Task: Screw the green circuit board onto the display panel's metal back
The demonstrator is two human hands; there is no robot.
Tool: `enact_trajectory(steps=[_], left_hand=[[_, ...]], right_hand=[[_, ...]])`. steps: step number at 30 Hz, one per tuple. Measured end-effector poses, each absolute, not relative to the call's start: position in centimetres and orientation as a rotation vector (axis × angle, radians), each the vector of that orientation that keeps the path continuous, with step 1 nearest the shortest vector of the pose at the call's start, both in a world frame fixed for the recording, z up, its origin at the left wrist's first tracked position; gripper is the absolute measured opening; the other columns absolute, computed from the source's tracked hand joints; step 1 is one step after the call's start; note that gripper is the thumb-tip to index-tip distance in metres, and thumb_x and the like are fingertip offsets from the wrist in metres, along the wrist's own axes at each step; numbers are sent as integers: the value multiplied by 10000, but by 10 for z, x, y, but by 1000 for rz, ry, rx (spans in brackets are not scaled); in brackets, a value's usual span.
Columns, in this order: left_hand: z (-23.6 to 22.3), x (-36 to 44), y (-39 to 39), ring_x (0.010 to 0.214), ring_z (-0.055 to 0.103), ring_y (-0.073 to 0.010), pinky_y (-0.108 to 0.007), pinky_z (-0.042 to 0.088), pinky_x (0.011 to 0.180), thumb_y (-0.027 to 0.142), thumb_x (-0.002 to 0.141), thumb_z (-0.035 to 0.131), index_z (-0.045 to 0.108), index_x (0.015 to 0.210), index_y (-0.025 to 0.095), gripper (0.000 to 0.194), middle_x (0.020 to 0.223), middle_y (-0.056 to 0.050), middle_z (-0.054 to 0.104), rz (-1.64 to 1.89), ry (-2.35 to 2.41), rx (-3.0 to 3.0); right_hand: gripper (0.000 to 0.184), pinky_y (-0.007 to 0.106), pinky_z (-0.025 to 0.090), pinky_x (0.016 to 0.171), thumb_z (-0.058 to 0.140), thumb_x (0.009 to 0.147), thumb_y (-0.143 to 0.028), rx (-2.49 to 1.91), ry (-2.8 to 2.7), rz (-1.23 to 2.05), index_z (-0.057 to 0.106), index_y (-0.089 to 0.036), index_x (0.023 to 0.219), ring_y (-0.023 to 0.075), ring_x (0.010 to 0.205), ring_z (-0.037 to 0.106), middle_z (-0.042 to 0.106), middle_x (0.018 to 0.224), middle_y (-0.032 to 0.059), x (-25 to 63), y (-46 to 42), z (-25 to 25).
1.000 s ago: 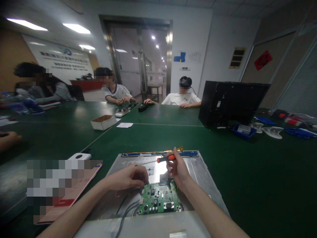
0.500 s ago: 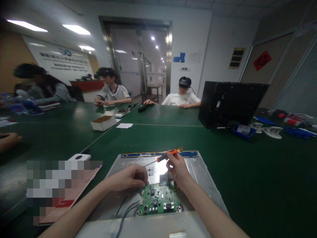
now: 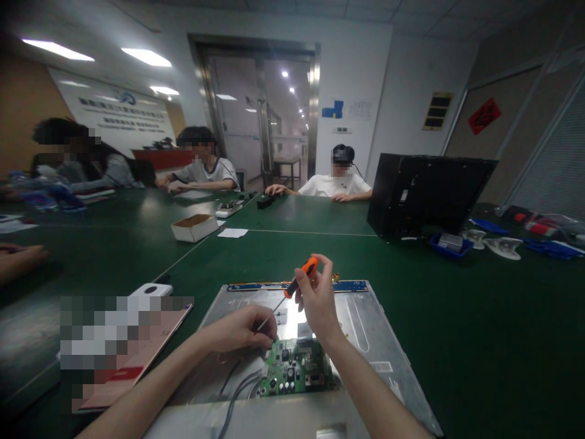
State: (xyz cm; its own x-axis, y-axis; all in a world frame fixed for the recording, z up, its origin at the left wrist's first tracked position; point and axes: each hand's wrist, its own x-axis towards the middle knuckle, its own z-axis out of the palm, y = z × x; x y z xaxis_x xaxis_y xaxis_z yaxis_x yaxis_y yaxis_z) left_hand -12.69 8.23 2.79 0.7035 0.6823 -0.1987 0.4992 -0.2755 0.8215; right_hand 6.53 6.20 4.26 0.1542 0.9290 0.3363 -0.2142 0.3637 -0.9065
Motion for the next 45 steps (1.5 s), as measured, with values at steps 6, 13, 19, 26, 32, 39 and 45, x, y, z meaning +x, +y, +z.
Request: enact_trajectory(steps=[6,13,19,26,32,39,45], left_hand=[[21,-130,85,677,581,-153,-247,442,647,207,680,703,688,799,165,127,734,15,653,269,839,1844],[18,-130,88,648,577,-145,-236,433,614,191,678,689,668,762,168,90,705,20,649,280,818,1839],[19,-128,86,636,564,-142,-232,419,603,244,681,714,674,735,166,103,688,16,648,297,842,1860],[20,-127,84,644,559,-149,-227,396,586,274,705,722,704,763,165,125,692,10,646,289,856,1935],[22,-127,84,633,545,-143,-233,408,598,238,692,729,695,755,169,99,676,23,626,298,848,1922],[27,-128,82,647,551,-149,-238,414,602,217,712,710,695,795,170,97,696,18,631,260,842,1947],[28,-129,83,708,591,-162,-246,452,652,140,704,652,687,795,168,101,751,8,670,255,828,1935]], right_hand=[[450,173,386,364,650,878,-489,-845,-1170,830,389,-259,1162,100,471,575,601,737,-62,69,53,28],[339,222,436,434,568,947,-421,-875,-1486,500,403,-273,1204,118,500,597,576,752,-60,64,45,23],[324,243,470,471,528,970,-390,-893,-1526,405,383,-277,1236,116,498,576,555,755,-62,62,44,17],[340,252,466,483,548,953,-388,-922,-1524,433,392,-276,1233,120,499,565,574,771,-50,64,42,19],[349,242,442,477,539,959,-364,-893,-1576,412,364,-285,1251,127,516,578,563,756,-55,64,41,18],[337,217,393,457,532,957,-338,-864,-1597,384,365,-285,1244,106,493,521,554,759,-59,62,41,21],[345,213,388,465,522,961,-324,-860,-1645,317,350,-283,1257,112,506,542,570,754,-57,64,42,20]])
